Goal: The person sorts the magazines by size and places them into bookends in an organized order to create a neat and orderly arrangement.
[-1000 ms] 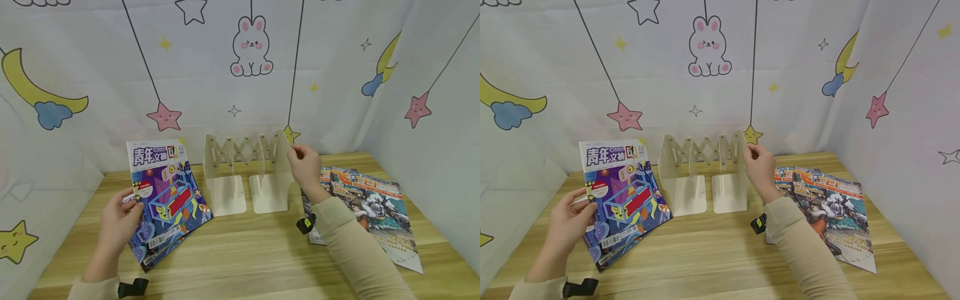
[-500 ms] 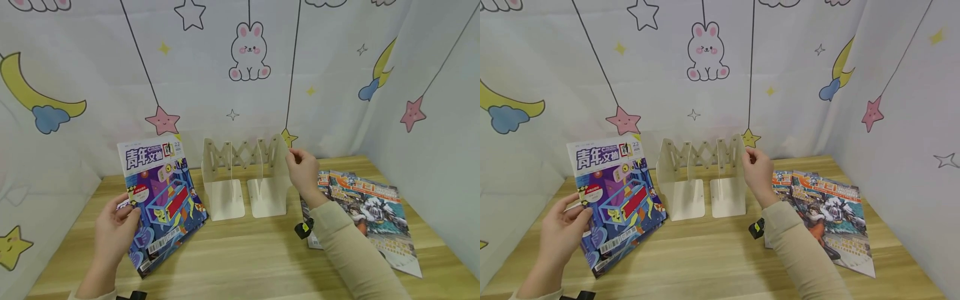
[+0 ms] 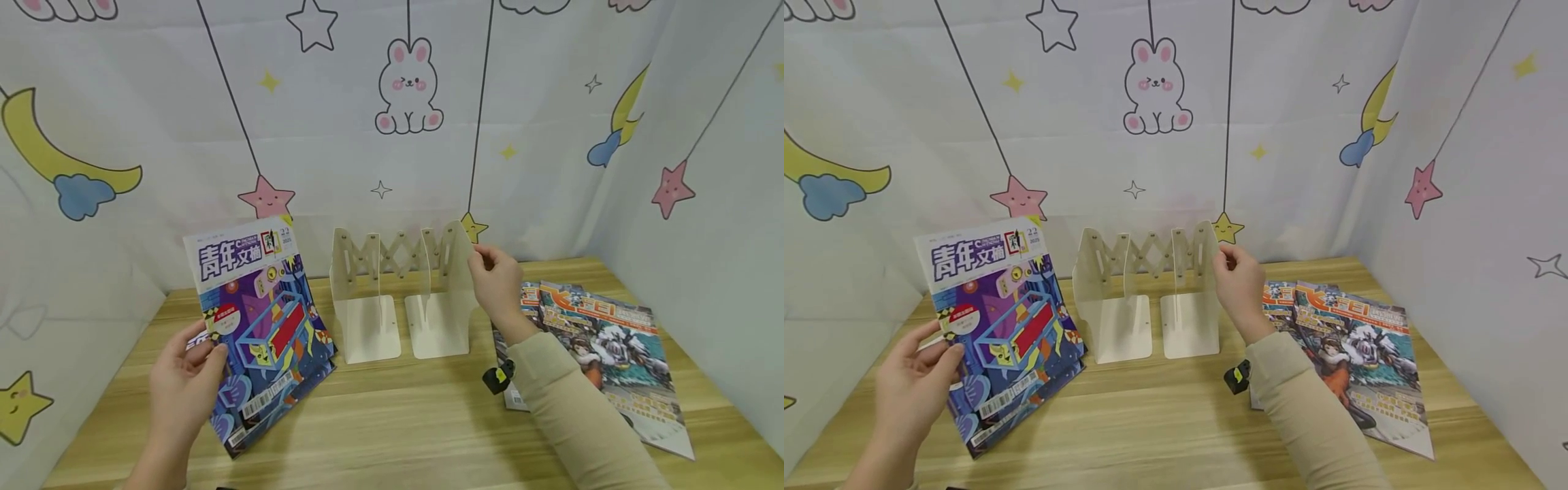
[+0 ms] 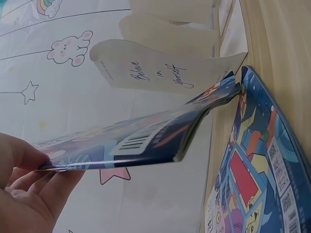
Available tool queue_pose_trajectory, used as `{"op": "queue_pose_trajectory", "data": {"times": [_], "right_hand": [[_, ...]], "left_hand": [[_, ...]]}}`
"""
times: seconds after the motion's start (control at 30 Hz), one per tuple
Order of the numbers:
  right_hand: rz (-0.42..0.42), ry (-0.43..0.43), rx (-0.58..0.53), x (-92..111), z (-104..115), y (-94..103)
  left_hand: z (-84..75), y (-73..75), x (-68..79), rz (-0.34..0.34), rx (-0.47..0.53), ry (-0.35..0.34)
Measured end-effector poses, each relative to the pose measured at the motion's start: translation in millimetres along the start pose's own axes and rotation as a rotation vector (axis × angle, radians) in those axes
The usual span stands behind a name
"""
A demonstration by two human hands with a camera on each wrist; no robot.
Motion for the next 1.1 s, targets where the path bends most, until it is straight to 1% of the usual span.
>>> {"op": "queue_pose_trajectory", "data": {"times": [0.17, 0.37, 0.43, 0.67, 0.93, 1.1], "right_hand": [[0.0, 0.006, 0.006, -0.3, 0.9, 0.5], [0.0, 0.012, -0.002, -0.2, 1.2, 0.5], [0.004, 0.014, -0.005, 0.1, 0.6, 0.3], [0.017, 0.003, -0.01, 0.8, 0.0, -0.8], [0.005, 0.013, -0.013, 0.2, 1.1, -0.2], [0.013, 0.008, -0.018, 0.8, -0.4, -0.9]], "left_hand": [[-4.5, 2.0, 3.4, -0.036, -0.006, -0.025], [-9.6, 3.6, 6.8, -0.066, 0.048, -0.046], [-11.9, 4.1, 8.6, -0.074, 0.045, -0.057], [-23.7, 7.1, 16.8, -0.128, 0.0, -0.169], [-30.9, 6.5, 19.6, -0.153, 0.031, -0.151], [-34.2, 7.2, 23.7, -0.173, 0.042, -0.167]]}}
Point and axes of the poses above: each hand's wrist, its own x-axis away from the middle knuckle, its own y-axis out of the back of the hand, z = x × y, the point moved 8 cm from there along -x, towards the middle knuckle, and after that the axes turned 9 degrees about -y, right-handed, at the moved point
